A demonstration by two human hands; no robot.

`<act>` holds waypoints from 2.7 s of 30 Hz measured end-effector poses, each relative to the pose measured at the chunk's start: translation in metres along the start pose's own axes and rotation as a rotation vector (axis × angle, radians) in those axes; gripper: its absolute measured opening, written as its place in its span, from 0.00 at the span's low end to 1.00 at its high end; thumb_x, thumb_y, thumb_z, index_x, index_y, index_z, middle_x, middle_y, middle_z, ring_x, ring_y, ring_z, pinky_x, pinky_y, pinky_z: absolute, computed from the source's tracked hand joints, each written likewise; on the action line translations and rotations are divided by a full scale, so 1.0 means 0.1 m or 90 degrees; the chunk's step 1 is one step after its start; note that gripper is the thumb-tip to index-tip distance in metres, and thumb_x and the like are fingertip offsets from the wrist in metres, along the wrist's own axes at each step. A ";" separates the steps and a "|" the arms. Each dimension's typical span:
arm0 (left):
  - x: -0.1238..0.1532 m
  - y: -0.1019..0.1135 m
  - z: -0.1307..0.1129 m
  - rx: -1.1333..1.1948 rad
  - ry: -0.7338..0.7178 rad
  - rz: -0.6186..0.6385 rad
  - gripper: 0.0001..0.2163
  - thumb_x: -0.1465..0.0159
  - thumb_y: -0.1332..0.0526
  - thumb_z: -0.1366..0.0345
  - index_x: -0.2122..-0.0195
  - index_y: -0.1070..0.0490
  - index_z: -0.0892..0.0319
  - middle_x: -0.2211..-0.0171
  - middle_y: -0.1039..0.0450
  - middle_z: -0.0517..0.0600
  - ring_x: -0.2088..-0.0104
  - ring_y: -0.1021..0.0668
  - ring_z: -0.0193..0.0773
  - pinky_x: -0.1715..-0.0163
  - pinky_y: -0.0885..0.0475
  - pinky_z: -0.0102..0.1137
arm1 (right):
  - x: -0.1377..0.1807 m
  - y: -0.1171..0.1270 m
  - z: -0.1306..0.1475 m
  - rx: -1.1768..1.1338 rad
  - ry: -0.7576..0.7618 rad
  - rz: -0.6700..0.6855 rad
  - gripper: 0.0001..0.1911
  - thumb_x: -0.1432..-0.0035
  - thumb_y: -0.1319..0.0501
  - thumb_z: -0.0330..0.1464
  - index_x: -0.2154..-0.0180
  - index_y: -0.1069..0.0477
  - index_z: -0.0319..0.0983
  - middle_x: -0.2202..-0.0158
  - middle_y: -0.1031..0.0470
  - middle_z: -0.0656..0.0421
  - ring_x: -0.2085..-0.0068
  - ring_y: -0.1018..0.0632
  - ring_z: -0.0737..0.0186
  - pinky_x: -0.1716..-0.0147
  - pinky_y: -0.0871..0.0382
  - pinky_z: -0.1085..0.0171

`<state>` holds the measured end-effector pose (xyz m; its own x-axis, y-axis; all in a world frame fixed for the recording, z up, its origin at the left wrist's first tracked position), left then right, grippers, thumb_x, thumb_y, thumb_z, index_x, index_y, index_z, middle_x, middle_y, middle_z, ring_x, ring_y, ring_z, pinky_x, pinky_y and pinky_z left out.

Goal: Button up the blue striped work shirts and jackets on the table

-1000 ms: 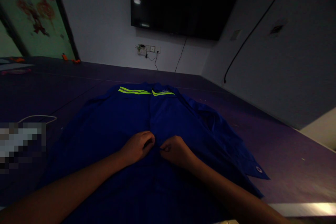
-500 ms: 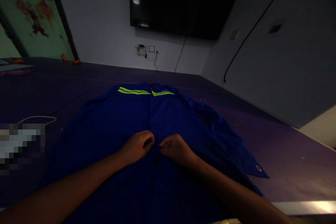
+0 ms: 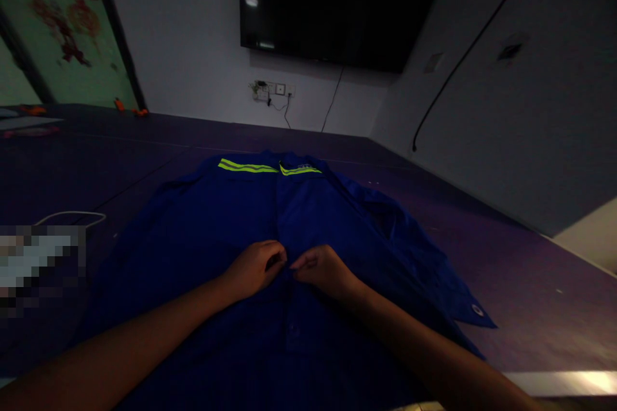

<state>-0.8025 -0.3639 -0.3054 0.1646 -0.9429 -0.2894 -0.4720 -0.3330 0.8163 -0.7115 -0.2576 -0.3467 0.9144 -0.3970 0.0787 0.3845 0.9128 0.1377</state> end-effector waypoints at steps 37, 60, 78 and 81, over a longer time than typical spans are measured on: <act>0.01 0.03 -0.01 0.011 0.027 -0.015 0.04 0.42 0.46 0.66 0.70 0.34 0.60 0.75 0.32 0.45 0.74 0.31 0.30 0.74 0.38 0.25 | 0.01 -0.01 0.08 0.078 0.039 0.063 0.04 0.59 0.43 0.24 0.77 0.30 0.35 0.83 0.30 0.65 0.83 0.34 0.75 0.84 0.45 0.74; 0.66 -0.10 -0.66 0.091 0.274 0.051 0.06 0.47 0.44 0.65 0.78 0.36 0.60 0.78 0.36 0.43 0.76 0.33 0.29 0.75 0.41 0.25 | 1.19 -0.32 0.23 0.316 0.244 -0.146 0.06 0.54 0.37 0.28 0.70 0.25 0.40 0.73 0.26 0.61 0.73 0.28 0.68 0.74 0.36 0.71; 0.88 -0.22 -0.60 0.130 0.253 -0.059 0.09 0.44 0.46 0.64 0.79 0.33 0.60 0.65 0.32 0.50 0.62 0.30 0.35 0.60 0.35 0.30 | 1.32 -0.61 0.08 0.360 0.289 -0.352 0.04 0.51 0.39 0.26 0.74 0.27 0.40 0.71 0.29 0.58 0.67 0.29 0.65 0.66 0.36 0.65; 0.88 -0.22 -0.61 0.124 0.261 -0.054 0.10 0.43 0.46 0.63 0.78 0.33 0.59 0.64 0.33 0.50 0.61 0.30 0.36 0.59 0.35 0.30 | 1.32 -0.58 0.10 0.351 0.264 -0.367 0.04 0.51 0.40 0.27 0.74 0.28 0.39 0.68 0.29 0.56 0.64 0.29 0.62 0.63 0.36 0.62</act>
<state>-0.7247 -0.4399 -0.3185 0.5193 -0.8490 -0.0974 -0.5900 -0.4386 0.6779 -0.6142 -0.3640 -0.3345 0.6117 -0.6149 -0.4977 0.7801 0.3643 0.5087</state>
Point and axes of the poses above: each hand's wrist, its own x-axis away from the middle knuckle, its own y-axis out of the back of the hand, z = x × y, the point moved 4 cm from there along -x, towards the middle knuckle
